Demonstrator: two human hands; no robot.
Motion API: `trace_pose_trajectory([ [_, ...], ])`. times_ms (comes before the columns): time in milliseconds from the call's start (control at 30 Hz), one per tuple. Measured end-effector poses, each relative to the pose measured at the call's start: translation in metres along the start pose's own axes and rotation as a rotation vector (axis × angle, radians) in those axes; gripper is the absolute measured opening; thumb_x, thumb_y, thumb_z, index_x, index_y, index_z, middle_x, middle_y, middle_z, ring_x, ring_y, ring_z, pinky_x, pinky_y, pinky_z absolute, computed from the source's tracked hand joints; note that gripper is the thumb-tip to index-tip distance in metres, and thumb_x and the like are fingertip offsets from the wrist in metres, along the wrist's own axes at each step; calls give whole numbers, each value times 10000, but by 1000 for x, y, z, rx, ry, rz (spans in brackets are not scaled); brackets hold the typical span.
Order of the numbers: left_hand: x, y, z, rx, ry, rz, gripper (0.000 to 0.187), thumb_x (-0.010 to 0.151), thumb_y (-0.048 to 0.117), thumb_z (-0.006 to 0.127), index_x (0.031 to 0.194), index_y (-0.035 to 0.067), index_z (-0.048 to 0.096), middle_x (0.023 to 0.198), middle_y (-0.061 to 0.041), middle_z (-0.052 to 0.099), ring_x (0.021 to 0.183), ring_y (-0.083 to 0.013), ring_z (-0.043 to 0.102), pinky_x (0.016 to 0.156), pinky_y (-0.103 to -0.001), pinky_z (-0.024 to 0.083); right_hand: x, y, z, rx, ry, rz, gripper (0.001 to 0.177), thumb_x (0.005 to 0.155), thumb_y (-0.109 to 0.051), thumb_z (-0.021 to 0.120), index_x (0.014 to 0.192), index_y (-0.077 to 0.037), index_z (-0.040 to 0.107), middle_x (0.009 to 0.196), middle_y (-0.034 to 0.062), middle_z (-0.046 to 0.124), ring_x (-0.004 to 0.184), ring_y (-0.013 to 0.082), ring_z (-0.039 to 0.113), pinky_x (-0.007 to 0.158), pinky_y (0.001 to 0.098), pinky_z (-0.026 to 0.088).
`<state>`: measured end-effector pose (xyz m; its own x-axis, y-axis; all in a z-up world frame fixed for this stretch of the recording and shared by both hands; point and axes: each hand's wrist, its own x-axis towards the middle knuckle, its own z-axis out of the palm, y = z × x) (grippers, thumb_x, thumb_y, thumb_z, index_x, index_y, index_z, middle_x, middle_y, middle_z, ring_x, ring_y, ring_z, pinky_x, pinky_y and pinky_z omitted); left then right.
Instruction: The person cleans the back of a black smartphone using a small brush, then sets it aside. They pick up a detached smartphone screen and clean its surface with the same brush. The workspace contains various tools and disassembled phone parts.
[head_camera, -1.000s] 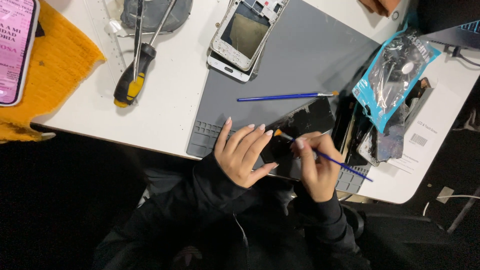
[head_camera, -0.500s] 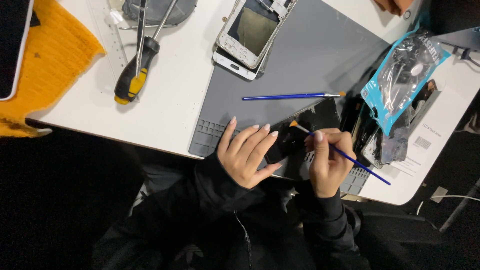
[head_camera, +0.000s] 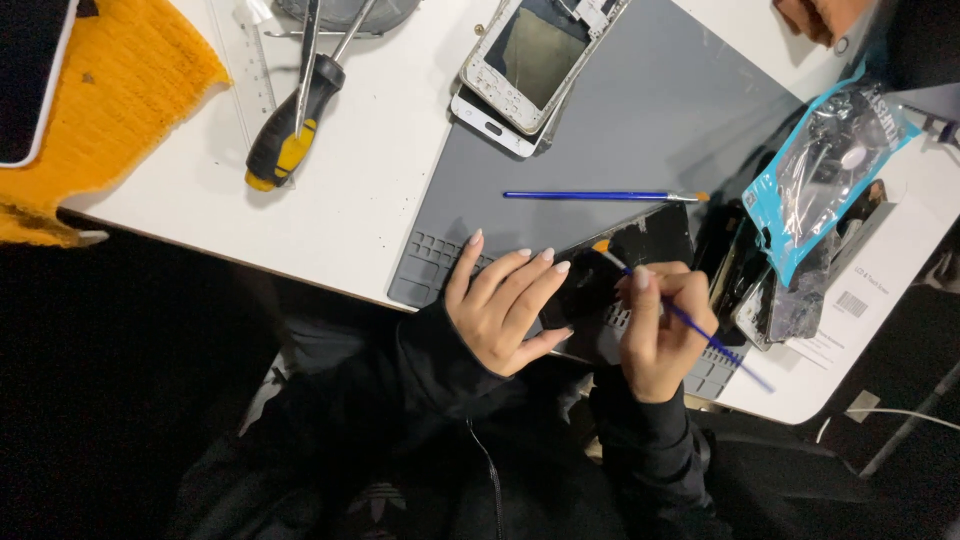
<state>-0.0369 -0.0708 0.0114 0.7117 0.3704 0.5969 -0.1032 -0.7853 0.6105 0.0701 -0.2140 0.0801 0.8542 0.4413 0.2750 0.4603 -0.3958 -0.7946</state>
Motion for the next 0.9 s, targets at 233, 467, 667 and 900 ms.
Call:
trace_pose_trajectory([
  [233, -1, 1, -2, -20, 6, -18, 701, 874, 467, 799, 1463, 121, 640, 1257, -91, 751, 1153, -298, 681, 1193, -695, 349, -1, -7, 1, -20, -47, 12, 282, 1076, -12, 639, 809, 18, 556, 708, 184, 650, 617, 271, 632, 634, 336, 462],
  [467, -3, 0, -2, 0, -25, -7, 735, 864, 485, 806, 1483, 133, 622, 1270, -84, 748, 1161, -294, 677, 1184, -705, 350, 1, -11, 9, -17, -17, 18, 298, 1089, -16, 619, 804, 10, 538, 721, 181, 654, 638, 249, 625, 648, 328, 450],
  [667, -4, 0, 0, 10, -13, -6, 712, 886, 477, 780, 1485, 130, 619, 1266, -79, 749, 1140, -290, 679, 1176, -709, 367, -3, 0, 7, -19, 28, -1, 290, 1096, -17, 622, 819, 15, 541, 721, 178, 647, 626, 250, 626, 650, 325, 462],
  [900, -3, 1, -1, 26, -20, -6, 689, 890, 471, 774, 1472, 133, 631, 1259, -79, 754, 1125, -285, 693, 1164, -713, 378, -5, -4, 8, -16, 17, -17, 284, 1093, -11, 612, 819, 3, 541, 727, 164, 651, 635, 236, 637, 636, 319, 457],
])
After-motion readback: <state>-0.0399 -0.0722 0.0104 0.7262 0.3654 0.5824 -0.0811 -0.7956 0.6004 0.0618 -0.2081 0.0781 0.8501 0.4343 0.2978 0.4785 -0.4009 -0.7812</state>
